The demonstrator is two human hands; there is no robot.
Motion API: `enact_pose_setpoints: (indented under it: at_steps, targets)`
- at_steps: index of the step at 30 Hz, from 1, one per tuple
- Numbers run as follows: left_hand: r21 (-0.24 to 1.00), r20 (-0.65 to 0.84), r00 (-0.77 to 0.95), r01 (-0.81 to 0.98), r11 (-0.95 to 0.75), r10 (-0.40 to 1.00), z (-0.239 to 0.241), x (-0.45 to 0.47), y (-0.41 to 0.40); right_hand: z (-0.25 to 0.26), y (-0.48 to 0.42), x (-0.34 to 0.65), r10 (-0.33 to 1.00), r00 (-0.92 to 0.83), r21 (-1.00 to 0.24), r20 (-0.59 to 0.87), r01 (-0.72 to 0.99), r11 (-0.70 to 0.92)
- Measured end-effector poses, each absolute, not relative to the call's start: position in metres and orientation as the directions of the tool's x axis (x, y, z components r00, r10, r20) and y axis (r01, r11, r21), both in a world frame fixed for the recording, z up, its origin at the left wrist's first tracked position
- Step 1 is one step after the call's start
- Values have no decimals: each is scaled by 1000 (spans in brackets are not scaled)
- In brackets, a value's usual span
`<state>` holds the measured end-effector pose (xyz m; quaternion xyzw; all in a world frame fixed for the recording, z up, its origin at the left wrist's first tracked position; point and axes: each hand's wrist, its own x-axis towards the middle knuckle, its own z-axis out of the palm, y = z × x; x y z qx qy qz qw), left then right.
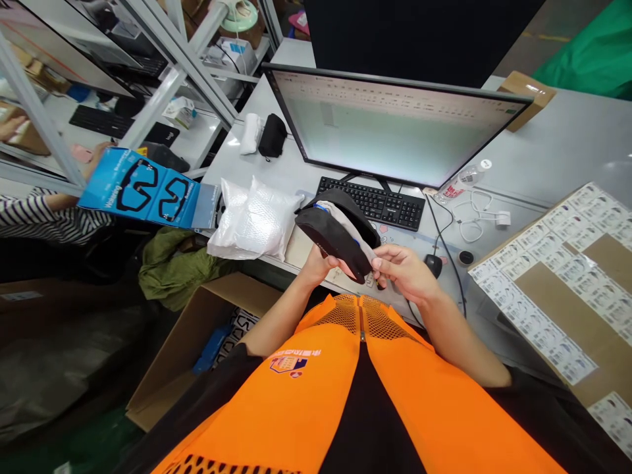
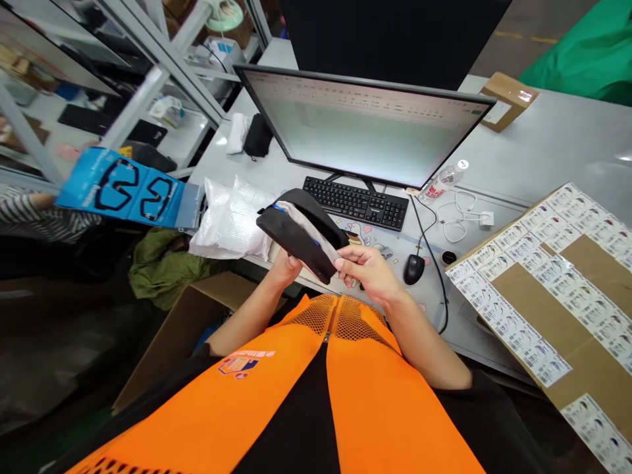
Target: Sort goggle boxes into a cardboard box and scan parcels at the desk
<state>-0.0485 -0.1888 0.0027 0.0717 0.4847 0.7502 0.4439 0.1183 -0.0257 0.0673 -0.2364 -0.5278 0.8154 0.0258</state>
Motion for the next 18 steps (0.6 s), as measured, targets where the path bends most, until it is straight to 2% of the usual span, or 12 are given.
enact_pose_setpoints:
  at_steps: [5,9,14,18]
  targets:
    - [765,-312,-621,-613,-197,719,2,-42,-182,71,-36,125,496,-839,-968,-226,134,-213]
    - [723,-335,-632,-648,-240,699,11,-36,-177,74,-46,132,626,-778,-995,-47,95,42]
    - [721,-282,-596,-649,-244,752,24,-32,-174,77,-48,138,613,-784,-962,96,84,258]
    - [744,-222,-566,-625,-238,794,28,-29,-173,86,-40,137,553,-815,-905,172,92,416]
